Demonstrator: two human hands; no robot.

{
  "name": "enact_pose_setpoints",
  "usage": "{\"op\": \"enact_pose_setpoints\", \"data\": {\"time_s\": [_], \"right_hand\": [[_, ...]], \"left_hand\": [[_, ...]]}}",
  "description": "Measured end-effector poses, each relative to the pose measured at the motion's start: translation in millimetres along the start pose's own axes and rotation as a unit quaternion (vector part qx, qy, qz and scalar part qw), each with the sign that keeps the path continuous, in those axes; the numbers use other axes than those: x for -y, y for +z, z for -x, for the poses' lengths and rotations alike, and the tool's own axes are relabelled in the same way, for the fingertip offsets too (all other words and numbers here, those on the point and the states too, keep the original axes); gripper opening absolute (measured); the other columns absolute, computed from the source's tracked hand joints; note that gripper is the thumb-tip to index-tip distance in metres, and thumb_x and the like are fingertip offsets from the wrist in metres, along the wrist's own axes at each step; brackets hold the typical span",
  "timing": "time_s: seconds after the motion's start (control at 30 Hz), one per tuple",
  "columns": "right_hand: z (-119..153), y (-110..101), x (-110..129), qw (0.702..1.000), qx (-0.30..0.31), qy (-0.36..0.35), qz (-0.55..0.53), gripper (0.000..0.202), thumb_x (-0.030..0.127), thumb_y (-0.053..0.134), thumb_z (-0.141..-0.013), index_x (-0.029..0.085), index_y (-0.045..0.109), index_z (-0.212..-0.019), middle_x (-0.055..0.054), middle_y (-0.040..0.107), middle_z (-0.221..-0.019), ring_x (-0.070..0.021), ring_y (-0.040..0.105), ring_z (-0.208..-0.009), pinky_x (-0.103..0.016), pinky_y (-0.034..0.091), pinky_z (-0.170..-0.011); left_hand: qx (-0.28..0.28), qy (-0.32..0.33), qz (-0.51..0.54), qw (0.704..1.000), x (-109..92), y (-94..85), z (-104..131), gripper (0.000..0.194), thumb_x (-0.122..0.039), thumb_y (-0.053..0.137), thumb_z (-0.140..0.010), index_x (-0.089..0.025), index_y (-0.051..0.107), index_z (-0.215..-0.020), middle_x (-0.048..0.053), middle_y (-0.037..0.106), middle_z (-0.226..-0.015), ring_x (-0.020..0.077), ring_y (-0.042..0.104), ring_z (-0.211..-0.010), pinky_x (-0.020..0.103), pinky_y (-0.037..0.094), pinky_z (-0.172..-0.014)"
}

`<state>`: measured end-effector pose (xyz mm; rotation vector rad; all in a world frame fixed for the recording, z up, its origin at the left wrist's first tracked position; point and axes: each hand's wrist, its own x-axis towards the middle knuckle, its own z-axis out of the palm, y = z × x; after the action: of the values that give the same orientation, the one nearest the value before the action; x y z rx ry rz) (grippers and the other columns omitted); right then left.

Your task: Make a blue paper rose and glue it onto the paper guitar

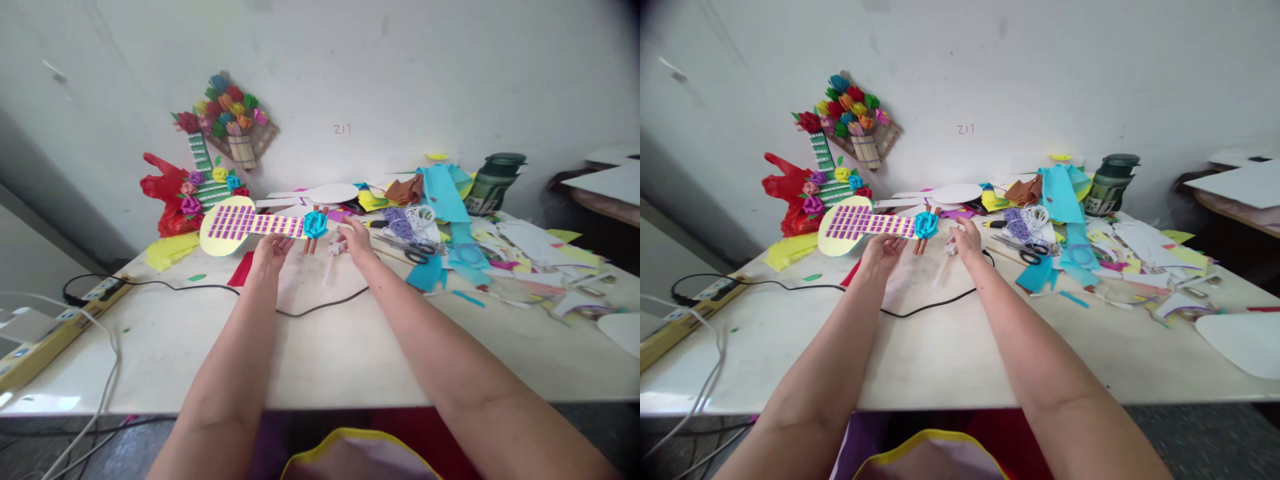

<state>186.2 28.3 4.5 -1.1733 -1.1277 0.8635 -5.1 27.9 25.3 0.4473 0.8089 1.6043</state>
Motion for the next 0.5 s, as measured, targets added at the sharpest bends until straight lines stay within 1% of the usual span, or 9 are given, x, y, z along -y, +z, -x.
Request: {"op": "enact_pose_setpoints", "data": {"time_s": [0.07, 0.13, 0.2, 0.23, 0.3, 0.37, 0.4, 0.43, 0.5], "right_hand": [[1.2, -1.8, 3.6, 0.999, 0.043, -0.002, 0.004, 0.064, 0.022, 0.048, -0.066, 0.022, 0.039, -0.129, -0.005, 0.061, -0.102, -0.0118, 0.059, -0.062, -0.021, 0.043, -0.045], [4.2, -3.0, 7.4, 0.996, 0.086, -0.009, 0.005, 0.074, 0.018, 0.048, -0.065, 0.027, 0.028, -0.136, -0.005, 0.058, -0.113, -0.0115, 0.061, -0.064, -0.022, 0.046, -0.048], [7.3, -3.4, 9.5, 0.991, 0.132, -0.020, -0.018, 0.077, 0.017, 0.050, -0.063, 0.031, 0.026, -0.135, -0.005, 0.053, -0.123, -0.0108, 0.061, -0.065, -0.022, 0.047, -0.050], [8.6, -3.4, 9.6, 0.986, 0.161, -0.023, -0.038, 0.076, 0.017, 0.052, -0.062, 0.031, 0.029, -0.133, -0.005, 0.053, -0.123, -0.0107, 0.060, -0.064, -0.022, 0.047, -0.049], [10.0, -2.8, 8.4, 0.972, 0.222, -0.018, -0.079, 0.063, 0.019, 0.057, -0.061, 0.027, 0.043, -0.122, -0.003, 0.061, -0.107, -0.0108, 0.059, -0.060, -0.022, 0.046, -0.048], [10.4, -2.1, 6.7, 0.959, 0.266, 0.004, -0.101, 0.035, 0.024, 0.061, -0.062, 0.018, 0.056, -0.096, 0.000, 0.062, -0.074, -0.0094, 0.053, -0.050, -0.022, 0.045, -0.046], [10.4, -2.0, 6.3, 0.955, 0.276, 0.015, -0.109, 0.023, 0.028, 0.062, -0.063, 0.016, 0.057, -0.082, 0.003, 0.056, -0.058, -0.0079, 0.047, -0.044, -0.022, 0.044, -0.044], [10.3, -2.2, 6.3, 0.954, 0.274, 0.025, -0.119, 0.019, 0.032, 0.062, -0.065, 0.015, 0.055, -0.072, 0.006, 0.046, -0.048, -0.0062, 0.040, -0.039, -0.021, 0.042, -0.042], [9.6, -3.9, 7.7, 0.958, 0.239, 0.041, -0.154, 0.026, 0.039, 0.061, -0.069, 0.016, 0.051, -0.062, 0.010, 0.032, -0.039, -0.0042, 0.028, -0.033, -0.020, 0.037, -0.038]], "left_hand": [[0.010, -0.008, -0.018, 1.000, 0.7, 0.2, 1.1, 0.023, 0.003, 0.049, -0.061, -0.014, 0.053, -0.076, 0.008, 0.062, -0.073, 0.0172, 0.064, -0.073, 0.030, 0.055, -0.071], [0.023, -0.014, -0.033, 0.999, 1.2, 0.4, 2.1, 0.022, 0.002, 0.049, -0.061, -0.013, 0.055, -0.076, 0.008, 0.063, -0.073, 0.0175, 0.064, -0.070, 0.029, 0.055, -0.069], [0.035, -0.021, -0.048, 0.998, 1.6, 0.5, 2.3, 0.021, 0.001, 0.050, -0.061, -0.012, 0.056, -0.076, 0.009, 0.064, -0.072, 0.0175, 0.064, -0.067, 0.028, 0.055, -0.065], [0.040, -0.025, -0.054, 0.997, 1.7, 0.5, 2.1, 0.020, 0.000, 0.050, -0.062, -0.012, 0.057, -0.076, 0.009, 0.064, -0.072, 0.0174, 0.064, -0.066, 0.027, 0.055, -0.063], [0.046, -0.031, -0.060, 0.997, 2.0, 0.2, 1.3, 0.019, 0.000, 0.051, -0.062, -0.012, 0.057, -0.076, 0.008, 0.063, -0.070, 0.0170, 0.064, -0.064, 0.027, 0.055, -0.062], [0.050, -0.026, -0.057, 0.997, 2.1, -0.7, 0.0, 0.020, 0.000, 0.050, -0.061, -0.012, 0.057, -0.076, 0.008, 0.064, -0.071, 0.0167, 0.064, -0.066, 0.028, 0.055, -0.064], [0.052, -0.020, -0.052, 0.997, 2.1, -1.6, -0.8, 0.020, 0.000, 0.050, -0.061, -0.012, 0.057, -0.076, 0.008, 0.064, -0.071, 0.0166, 0.064, -0.067, 0.028, 0.055, -0.066], [0.055, -0.011, -0.046, 0.997, 2.2, -2.9, -1.8, 0.020, 0.001, 0.050, -0.061, -0.012, 0.057, -0.075, 0.007, 0.064, -0.072, 0.0165, 0.064, -0.069, 0.029, 0.055, -0.068], [0.064, 0.010, -0.032, 0.997, 2.6, -6.4, -4.4, 0.021, 0.002, 0.051, -0.060, -0.013, 0.056, -0.075, 0.007, 0.064, -0.074, 0.0168, 0.064, -0.073, 0.029, 0.054, -0.072]]}}
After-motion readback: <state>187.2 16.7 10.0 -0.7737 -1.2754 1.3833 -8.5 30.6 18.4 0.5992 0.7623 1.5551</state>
